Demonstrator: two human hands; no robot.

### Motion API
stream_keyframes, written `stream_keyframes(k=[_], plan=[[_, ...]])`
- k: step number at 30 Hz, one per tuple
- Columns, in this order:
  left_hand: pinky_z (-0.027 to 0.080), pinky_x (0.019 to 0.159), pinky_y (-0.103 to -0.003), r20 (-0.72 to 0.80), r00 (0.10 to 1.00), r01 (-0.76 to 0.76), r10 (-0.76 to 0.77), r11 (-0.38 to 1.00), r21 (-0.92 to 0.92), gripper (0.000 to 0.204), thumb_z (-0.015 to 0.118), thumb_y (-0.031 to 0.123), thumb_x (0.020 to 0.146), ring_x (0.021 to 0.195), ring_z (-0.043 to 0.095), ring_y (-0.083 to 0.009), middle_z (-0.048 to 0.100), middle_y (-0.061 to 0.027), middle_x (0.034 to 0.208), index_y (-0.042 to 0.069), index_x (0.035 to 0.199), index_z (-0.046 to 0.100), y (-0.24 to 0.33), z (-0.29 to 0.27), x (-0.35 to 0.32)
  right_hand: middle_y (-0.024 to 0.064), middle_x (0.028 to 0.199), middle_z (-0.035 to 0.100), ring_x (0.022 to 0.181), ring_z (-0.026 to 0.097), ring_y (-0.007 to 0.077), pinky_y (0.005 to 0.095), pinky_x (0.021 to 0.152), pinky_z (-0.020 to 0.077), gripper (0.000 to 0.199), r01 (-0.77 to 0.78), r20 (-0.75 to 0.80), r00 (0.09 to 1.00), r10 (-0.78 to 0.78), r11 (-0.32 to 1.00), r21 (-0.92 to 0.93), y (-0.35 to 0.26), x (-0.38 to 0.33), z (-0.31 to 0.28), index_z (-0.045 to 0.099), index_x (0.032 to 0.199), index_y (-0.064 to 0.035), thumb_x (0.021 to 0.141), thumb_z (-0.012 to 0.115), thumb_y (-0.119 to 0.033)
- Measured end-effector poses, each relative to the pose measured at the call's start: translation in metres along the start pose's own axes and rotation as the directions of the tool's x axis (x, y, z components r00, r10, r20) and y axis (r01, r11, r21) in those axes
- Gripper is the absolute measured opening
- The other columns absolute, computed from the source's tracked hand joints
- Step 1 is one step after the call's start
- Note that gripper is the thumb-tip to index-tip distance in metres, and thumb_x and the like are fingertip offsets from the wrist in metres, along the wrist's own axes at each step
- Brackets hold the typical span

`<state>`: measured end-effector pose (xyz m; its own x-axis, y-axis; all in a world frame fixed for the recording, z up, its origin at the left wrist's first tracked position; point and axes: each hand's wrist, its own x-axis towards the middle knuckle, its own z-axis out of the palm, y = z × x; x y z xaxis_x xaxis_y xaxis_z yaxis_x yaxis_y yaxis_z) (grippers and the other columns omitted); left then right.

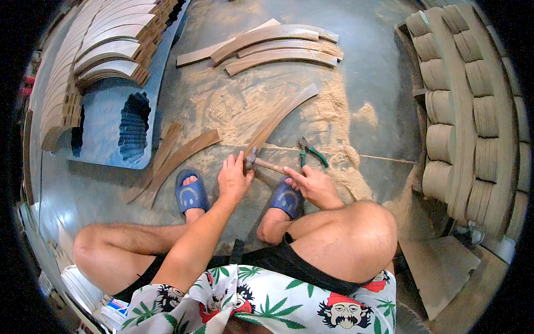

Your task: The person handles curved wooden slats on a workshop floor, using a hammer and a pair of pliers to strike and adjust the wood pieces.

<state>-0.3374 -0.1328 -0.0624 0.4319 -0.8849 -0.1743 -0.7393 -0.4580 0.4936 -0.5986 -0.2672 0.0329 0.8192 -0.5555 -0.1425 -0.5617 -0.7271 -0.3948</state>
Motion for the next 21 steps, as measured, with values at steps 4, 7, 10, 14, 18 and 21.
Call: stream_keyframes(k=[4, 7, 10, 14, 18, 21], plan=[[0.059, 0.102, -0.045, -0.002, 1.000, 0.014, -0.014, 1.000, -0.003, 0.077, 0.091, 0.036, 0.091, 0.120, 0.064, -0.0338, 0.061, -0.0129, 0.126, 0.007, 0.158, 0.065, 0.003, 0.003, -0.003, 0.0101, 0.088, 0.059, 0.077, 0.069, 0.0349, 0.0477, 0.063, 0.0565, 0.053, 0.186, -0.013, 0.982, -0.189, 0.975, -0.119, 0.013, 0.004, 0.006, 0.067, 0.158, -0.0324, 0.107, 0.078, -0.039], [0.059, 0.099, -0.044, -0.048, 0.999, 0.017, -0.017, 1.000, -0.003, 0.072, 0.090, 0.036, 0.092, 0.117, 0.064, -0.0335, 0.061, -0.0125, 0.121, 0.007, 0.155, 0.068, 0.002, 0.005, -0.004, 0.0112, 0.088, 0.062, 0.076, 0.070, 0.0361, 0.0488, 0.065, 0.0587, 0.055, 0.123, -0.017, 0.991, -0.129, 0.971, -0.204, 0.039, 0.014, 0.004, 0.063, 0.163, -0.0327, 0.109, 0.075, -0.033], [0.059, 0.097, -0.044, -0.113, 0.993, 0.029, -0.027, 1.000, 0.010, 0.069, 0.089, 0.037, 0.093, 0.114, 0.064, -0.0333, 0.061, -0.0121, 0.118, 0.007, 0.153, 0.070, 0.006, 0.010, -0.006, 0.0162, 0.088, 0.072, 0.078, 0.073, 0.0387, 0.0509, 0.069, 0.0609, 0.052, -0.325, -0.280, 0.920, 0.275, 0.934, -0.150, 0.083, 0.024, -0.004, 0.065, 0.162, -0.0310, 0.110, 0.071, -0.025], [0.059, 0.096, -0.044, -0.128, 0.992, -0.003, 0.002, 1.000, -0.005, 0.068, 0.087, 0.038, 0.095, 0.113, 0.064, -0.0334, 0.061, -0.0123, 0.117, 0.007, 0.153, 0.070, 0.009, 0.012, -0.005, 0.0167, 0.085, 0.074, 0.071, 0.072, 0.0313, 0.0465, 0.063, 0.0582, 0.048, -0.335, -0.461, 0.798, 0.389, 0.921, 0.198, 0.140, 0.028, -0.020, 0.065, 0.164, -0.0296, 0.116, 0.066, -0.030], [0.059, 0.094, -0.046, -0.145, 0.989, 0.016, -0.016, 1.000, 0.006, 0.069, 0.089, 0.036, 0.093, 0.112, 0.064, -0.0343, 0.061, -0.0133, 0.116, 0.007, 0.152, 0.070, 0.002, 0.011, -0.008, 0.0053, 0.074, 0.067, 0.053, 0.059, 0.0149, 0.0332, 0.050, 0.0485, 0.048, -0.437, 0.094, 0.774, 0.626, 0.421, 0.794, 0.106, 0.034, -0.024, 0.061, 0.168, -0.0221, 0.121, 0.059, -0.034], [0.059, 0.093, -0.047, -0.149, 0.989, 0.003, -0.001, 1.000, 0.009, 0.068, 0.088, 0.037, 0.094, 0.112, 0.064, -0.0342, 0.061, -0.0129, 0.116, 0.007, 0.152, 0.070, 0.005, 0.011, -0.008, -0.0011, 0.071, 0.061, 0.050, 0.051, 0.0078, 0.0266, 0.046, 0.0423, 0.051, -0.468, 0.184, 0.776, 0.603, 0.356, 0.809, 0.087, 0.035, -0.023, 0.057, 0.170, -0.0171, 0.122, 0.057, -0.034]])
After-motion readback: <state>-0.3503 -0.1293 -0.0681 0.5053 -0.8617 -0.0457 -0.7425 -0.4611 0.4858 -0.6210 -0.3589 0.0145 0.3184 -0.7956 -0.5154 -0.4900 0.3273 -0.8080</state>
